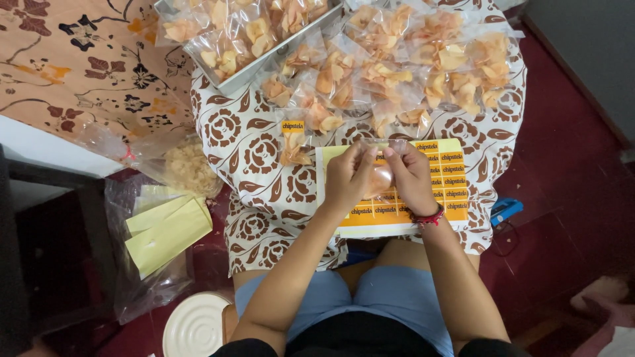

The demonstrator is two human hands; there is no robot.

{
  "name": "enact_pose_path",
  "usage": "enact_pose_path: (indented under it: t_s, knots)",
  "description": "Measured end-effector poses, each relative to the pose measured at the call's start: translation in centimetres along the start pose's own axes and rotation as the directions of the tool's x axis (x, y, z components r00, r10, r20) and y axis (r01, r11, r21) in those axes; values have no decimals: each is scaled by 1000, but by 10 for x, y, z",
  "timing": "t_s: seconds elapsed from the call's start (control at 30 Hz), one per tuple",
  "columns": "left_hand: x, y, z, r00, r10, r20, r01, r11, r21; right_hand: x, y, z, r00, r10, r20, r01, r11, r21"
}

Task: The person picks up individual clear plastic bags containing yellow snack chips and applies a yellow and orange brand sticker to the center of each bag by hand.

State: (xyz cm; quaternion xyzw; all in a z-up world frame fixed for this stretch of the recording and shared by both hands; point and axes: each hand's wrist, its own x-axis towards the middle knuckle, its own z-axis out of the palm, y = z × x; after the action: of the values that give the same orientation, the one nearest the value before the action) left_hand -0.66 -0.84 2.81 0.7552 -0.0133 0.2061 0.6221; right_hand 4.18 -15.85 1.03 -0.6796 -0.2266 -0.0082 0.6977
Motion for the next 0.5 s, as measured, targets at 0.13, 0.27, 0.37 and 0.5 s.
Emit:
enact_pose_path:
  t_s: [0.13, 0.27, 0.37, 0.5]
  knots:
    - [-1, 4, -3, 1000, -12, 8, 11, 1000, 25, -2, 2, -2, 998, 69, -4, -69, 996, 57]
    - [-3, -3, -3, 1000, -17, 6, 16, 999, 30, -3, -2, 0, 996, 92, 2, -92, 989, 115]
    - [-4, -6, -4, 1000, -16, 1, 16, 999, 35, -4, -2, -1, 996, 91, 11, -92, 989, 116]
    - [-4, -4, -5, 998, -60, 22, 59, 997, 51, 4, 14, -6, 992, 128, 21, -130, 986, 102]
